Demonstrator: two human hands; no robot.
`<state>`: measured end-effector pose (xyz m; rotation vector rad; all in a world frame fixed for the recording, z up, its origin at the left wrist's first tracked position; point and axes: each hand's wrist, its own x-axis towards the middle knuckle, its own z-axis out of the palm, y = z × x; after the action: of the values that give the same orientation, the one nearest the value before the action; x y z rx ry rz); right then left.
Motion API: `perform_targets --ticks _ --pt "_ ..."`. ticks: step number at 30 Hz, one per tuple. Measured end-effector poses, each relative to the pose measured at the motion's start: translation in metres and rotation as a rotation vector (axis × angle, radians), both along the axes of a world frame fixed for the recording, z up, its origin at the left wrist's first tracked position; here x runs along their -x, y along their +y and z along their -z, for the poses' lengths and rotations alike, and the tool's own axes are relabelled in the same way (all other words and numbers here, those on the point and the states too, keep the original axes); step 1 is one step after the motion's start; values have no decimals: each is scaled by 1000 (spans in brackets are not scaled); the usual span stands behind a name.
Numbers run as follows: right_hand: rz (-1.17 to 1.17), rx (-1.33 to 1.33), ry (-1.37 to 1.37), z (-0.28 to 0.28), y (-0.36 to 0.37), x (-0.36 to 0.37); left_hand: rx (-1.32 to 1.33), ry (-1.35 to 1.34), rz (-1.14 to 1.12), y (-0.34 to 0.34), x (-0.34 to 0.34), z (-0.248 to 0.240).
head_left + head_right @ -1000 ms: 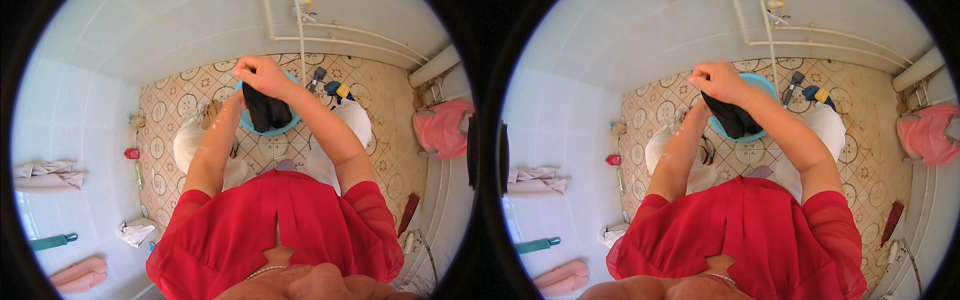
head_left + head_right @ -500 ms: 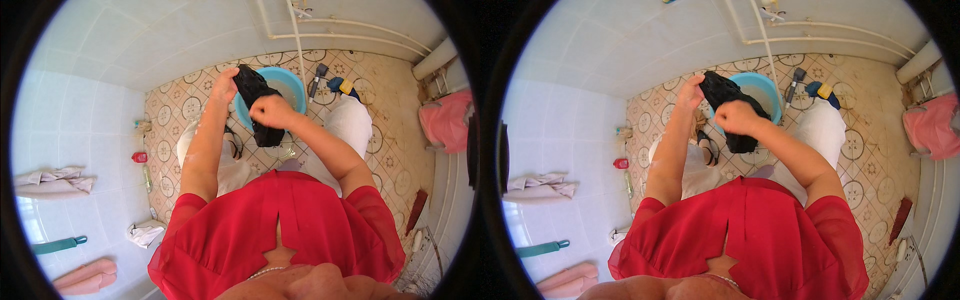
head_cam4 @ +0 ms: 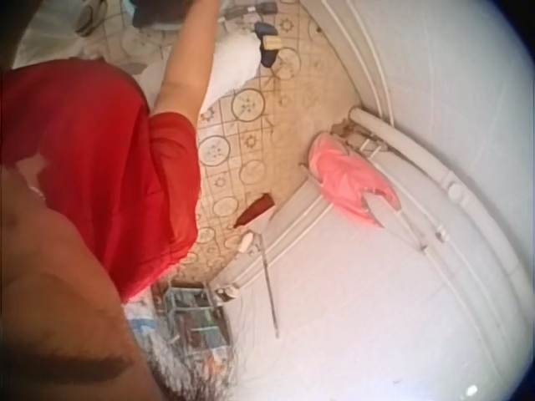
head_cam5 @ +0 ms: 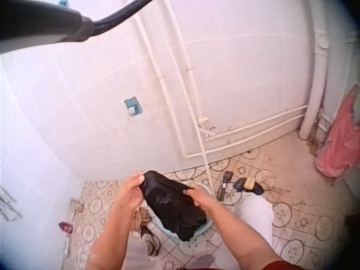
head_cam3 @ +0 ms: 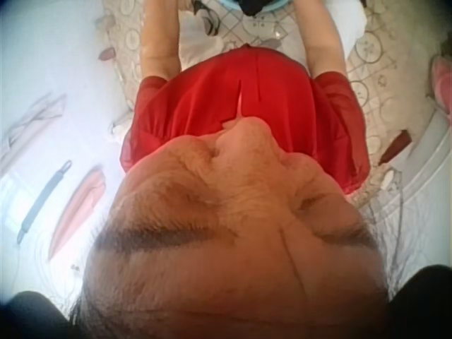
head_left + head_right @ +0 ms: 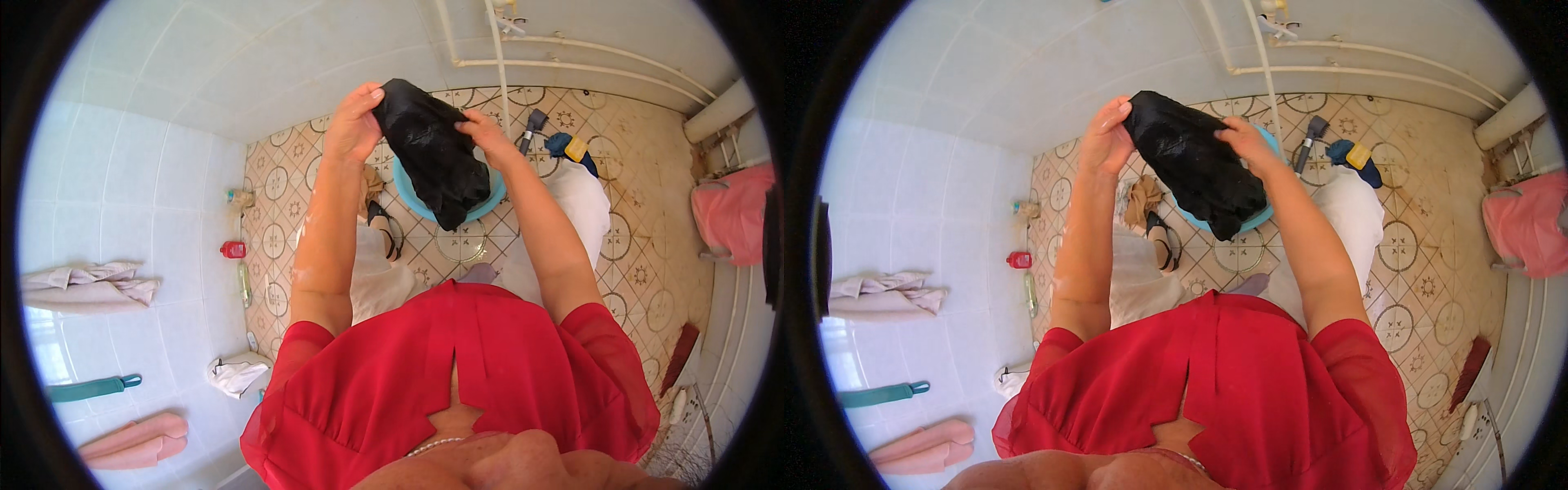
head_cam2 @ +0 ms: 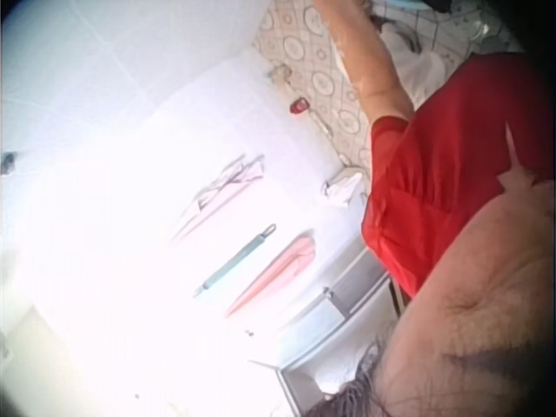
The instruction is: The person hand washes a black garment in a blue plastic basin filled with soapy water. They repeatedly submerge, scrub, and wring the item, then lift it to inspect the fabric before returning it to the basin for further washing.
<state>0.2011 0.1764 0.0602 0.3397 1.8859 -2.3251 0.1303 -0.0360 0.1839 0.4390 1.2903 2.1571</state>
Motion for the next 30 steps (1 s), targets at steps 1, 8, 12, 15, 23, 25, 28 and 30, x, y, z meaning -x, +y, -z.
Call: perform_targets --ticks 1,8,12,15,23,25,28,30 --pt "70 115 19 4 9 1 -6 -23 -22 -5 7 10" --pt "299 487 87 28 24 17 129 -347 -161 -40 35 134" --pt "364 371 -96 61 13 30 229 -505 -270 -33 42 196" --pt "365 223 -192 105 15 48 260 -644 -356 -18 51 235" --pt "138 -376 -447 223 14 92 679 -534 -549 -1 84 347" --pt "-45 -669 -498 251 12 96 764 -509 -489 -4 88 388" --pt "-36 -906 -454 289 14 102 848 -348 -446 5 86 415" --pt "21 -1040 -431 307 12 102 937 -163 -401 15 84 426"
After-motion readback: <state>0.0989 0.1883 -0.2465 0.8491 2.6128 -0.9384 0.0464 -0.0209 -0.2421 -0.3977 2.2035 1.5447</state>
